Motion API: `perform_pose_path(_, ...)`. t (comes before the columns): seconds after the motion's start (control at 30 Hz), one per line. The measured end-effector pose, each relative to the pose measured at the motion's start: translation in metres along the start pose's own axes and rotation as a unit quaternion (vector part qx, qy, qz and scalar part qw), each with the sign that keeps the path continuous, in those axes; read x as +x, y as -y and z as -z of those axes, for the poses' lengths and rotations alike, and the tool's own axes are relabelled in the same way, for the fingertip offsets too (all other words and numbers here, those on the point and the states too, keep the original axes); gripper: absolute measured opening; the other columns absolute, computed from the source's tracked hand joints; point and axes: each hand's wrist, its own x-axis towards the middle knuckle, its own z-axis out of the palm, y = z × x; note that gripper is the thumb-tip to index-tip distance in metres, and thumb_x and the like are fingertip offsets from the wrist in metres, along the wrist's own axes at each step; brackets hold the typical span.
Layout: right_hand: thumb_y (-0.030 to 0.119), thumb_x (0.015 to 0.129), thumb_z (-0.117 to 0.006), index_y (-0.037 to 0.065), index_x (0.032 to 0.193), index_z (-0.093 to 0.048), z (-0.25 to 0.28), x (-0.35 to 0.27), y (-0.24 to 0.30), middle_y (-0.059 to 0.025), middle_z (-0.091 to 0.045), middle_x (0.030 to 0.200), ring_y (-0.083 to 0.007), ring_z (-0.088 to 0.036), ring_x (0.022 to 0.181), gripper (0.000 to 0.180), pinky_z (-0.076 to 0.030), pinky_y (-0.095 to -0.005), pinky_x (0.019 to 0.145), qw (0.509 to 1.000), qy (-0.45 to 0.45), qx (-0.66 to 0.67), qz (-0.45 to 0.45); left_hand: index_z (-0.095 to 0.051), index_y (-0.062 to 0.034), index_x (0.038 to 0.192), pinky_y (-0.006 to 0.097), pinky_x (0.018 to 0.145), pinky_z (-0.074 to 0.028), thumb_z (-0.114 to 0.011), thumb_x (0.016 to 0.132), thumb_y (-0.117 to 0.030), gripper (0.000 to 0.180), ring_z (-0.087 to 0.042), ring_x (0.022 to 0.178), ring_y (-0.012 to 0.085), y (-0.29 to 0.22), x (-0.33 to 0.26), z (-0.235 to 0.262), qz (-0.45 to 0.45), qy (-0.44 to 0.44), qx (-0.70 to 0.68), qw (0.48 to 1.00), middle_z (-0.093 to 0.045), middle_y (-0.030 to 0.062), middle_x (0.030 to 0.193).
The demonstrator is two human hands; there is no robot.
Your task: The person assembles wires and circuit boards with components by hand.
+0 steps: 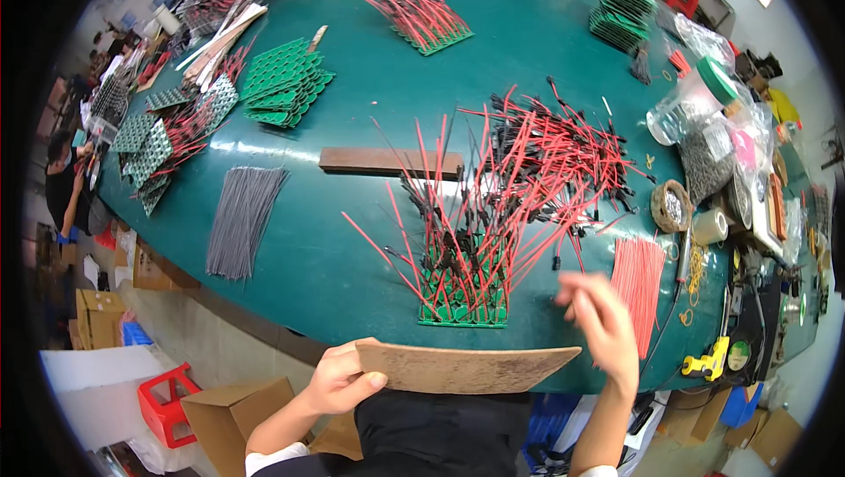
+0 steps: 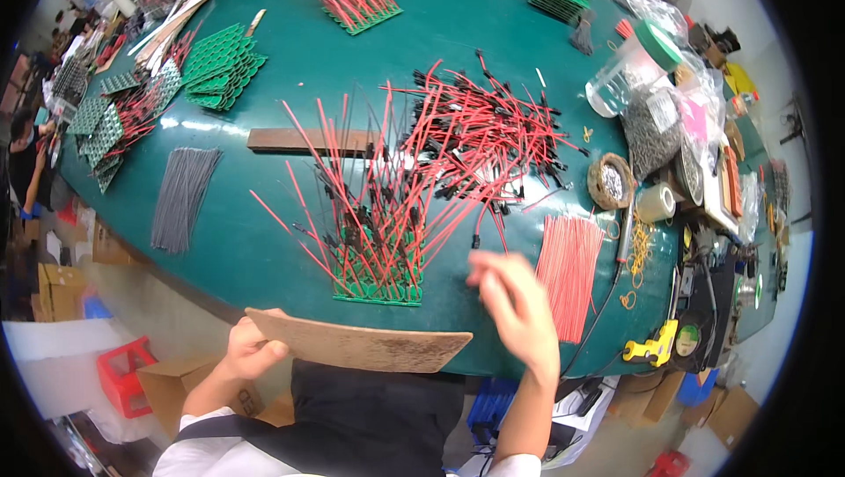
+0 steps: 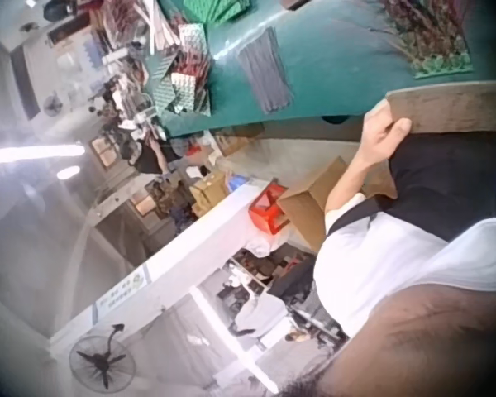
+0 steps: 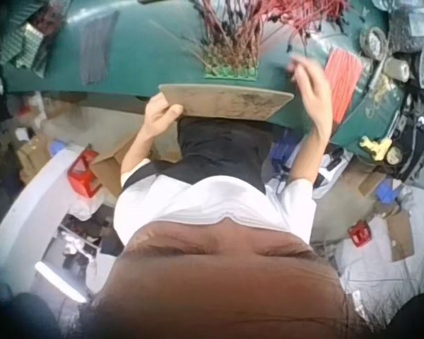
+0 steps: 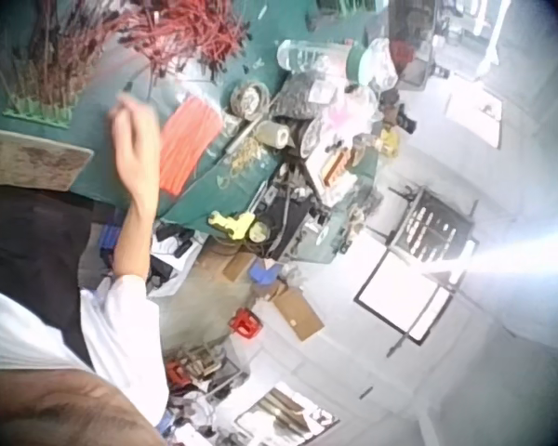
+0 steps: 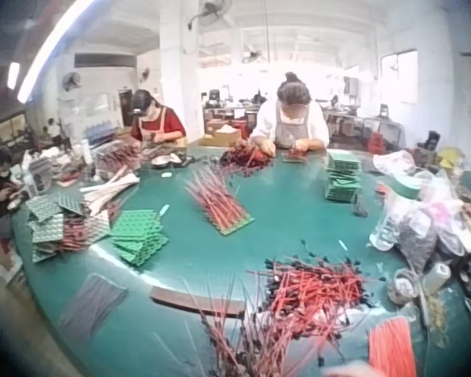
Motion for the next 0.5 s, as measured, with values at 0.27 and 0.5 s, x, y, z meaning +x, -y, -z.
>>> perform_pose_path(0.27,0.014,0.091,-0.067,-0.002,0.096,-0.061,-0.049,-0.015,0.025,-0.0118,-0.06,0.076,-0.0124,-0.054,0.066,0.018,-0.046,-0.028,0.062,0.997,-0.062,-0.041,-0.002,-0.057,0.0045,0.113,0.028,0.079,-0.049,-0.06,0.098,-0.016,0.026,-0.059,0.091,0.0105,-0.017,0.041,-0.014,0.192,-0.131,-0.177,0.956,-0.065,0.0089,0.109)
perform_pose_path(0.5,0.022,0.093,-0.068,-0.003,0.101,-0.063,-0.047,0.042,0.008,-0.0018,-0.062,0.074,-0.0045,-0.054,0.066,0.026,-0.047,-0.0237,0.058,0.995,-0.05,-0.078,-0.034,-0.059,0.006,0.109,0.029,0.083,-0.053,-0.066,0.094,-0.021,0.031,-0.065,0.095,0.0113,0.018,0.096,0.014,0.22,-0.078,0.048,0.971,-0.069,0.0093,0.097)
